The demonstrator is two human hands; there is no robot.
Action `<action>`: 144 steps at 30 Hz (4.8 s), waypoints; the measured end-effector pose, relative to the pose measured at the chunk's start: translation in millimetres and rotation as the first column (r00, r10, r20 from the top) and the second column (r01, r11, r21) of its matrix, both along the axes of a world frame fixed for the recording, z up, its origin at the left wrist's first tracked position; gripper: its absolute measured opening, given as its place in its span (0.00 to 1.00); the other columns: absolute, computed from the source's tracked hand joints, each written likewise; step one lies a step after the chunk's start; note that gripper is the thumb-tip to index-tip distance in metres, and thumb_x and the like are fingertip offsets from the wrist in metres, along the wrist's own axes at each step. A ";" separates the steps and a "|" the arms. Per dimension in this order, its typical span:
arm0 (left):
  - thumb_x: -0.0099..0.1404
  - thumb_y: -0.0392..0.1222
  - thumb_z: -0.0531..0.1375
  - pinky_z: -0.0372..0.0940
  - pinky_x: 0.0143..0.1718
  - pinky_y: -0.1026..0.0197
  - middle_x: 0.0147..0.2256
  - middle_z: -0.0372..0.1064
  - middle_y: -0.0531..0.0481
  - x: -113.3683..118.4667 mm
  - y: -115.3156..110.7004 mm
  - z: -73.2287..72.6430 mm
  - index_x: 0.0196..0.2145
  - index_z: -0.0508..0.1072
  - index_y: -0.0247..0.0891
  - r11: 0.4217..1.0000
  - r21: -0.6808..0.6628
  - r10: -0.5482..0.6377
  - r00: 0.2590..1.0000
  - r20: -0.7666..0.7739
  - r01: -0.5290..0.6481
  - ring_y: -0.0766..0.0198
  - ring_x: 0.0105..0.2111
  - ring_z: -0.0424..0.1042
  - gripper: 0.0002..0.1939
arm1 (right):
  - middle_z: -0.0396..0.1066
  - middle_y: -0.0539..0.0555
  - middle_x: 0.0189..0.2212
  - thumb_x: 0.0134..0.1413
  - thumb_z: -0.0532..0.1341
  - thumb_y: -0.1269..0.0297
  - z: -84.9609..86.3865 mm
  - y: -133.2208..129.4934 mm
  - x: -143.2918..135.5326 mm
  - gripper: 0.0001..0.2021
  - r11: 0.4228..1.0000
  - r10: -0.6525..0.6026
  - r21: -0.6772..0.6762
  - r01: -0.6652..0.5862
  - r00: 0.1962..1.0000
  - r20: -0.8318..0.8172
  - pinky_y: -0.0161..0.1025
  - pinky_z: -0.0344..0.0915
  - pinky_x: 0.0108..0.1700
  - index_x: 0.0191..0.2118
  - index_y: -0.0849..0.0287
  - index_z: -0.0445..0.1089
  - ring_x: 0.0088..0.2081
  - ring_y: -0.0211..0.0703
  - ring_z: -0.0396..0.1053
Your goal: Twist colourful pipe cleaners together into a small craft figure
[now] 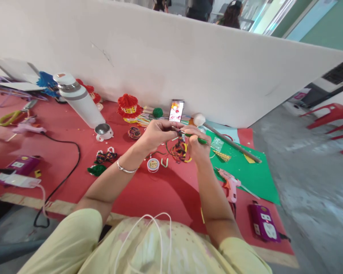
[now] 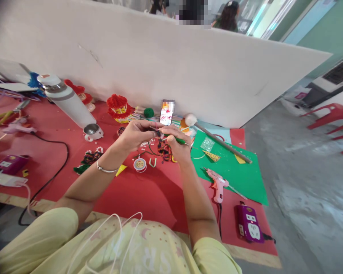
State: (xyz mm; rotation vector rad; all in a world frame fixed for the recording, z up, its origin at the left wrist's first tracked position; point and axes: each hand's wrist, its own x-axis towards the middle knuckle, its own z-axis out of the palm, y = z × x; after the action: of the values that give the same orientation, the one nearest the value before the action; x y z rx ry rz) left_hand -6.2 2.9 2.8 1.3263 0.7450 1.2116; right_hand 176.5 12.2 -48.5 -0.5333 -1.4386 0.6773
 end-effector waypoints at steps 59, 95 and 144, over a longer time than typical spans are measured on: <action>0.48 0.36 0.77 0.42 0.19 0.64 0.21 0.68 0.58 5.2 1.5 -0.8 0.52 0.85 0.40 0.965 -0.258 -0.004 0.985 0.175 0.049 0.76 0.16 0.51 0.31 | 0.85 0.49 0.42 0.69 0.63 0.43 -2.8 -0.6 -6.4 0.14 0.980 -0.170 0.091 0.176 0.983 -0.070 0.52 0.79 0.54 0.44 0.42 0.81 0.46 0.47 0.82; 0.46 0.35 0.77 0.60 0.23 0.64 0.26 0.78 0.49 -18.1 15.6 6.6 0.40 0.88 0.35 0.993 -0.117 -0.036 0.985 -0.168 0.017 0.69 0.22 0.68 0.19 | 0.86 0.49 0.35 0.68 0.67 0.56 38.1 -18.0 35.7 0.08 0.997 -0.031 0.083 0.002 0.934 0.355 0.54 0.77 0.53 0.39 0.45 0.85 0.39 0.49 0.82; 0.44 0.36 0.79 0.36 0.19 0.65 0.17 0.60 0.59 -0.8 2.4 8.3 0.33 0.87 0.38 0.926 -0.371 0.042 0.958 0.283 0.069 0.78 0.16 0.46 0.16 | 0.85 0.47 0.46 0.64 0.68 0.45 4.5 3.8 21.4 0.15 0.912 -0.263 0.378 0.158 0.933 0.244 0.57 0.77 0.52 0.55 0.32 0.80 0.47 0.52 0.80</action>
State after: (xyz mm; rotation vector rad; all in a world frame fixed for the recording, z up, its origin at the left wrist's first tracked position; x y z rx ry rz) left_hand -7.0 5.3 11.1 0.8153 0.7137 1.1476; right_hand 197.9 16.0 -44.0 -0.5094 -1.7024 0.1574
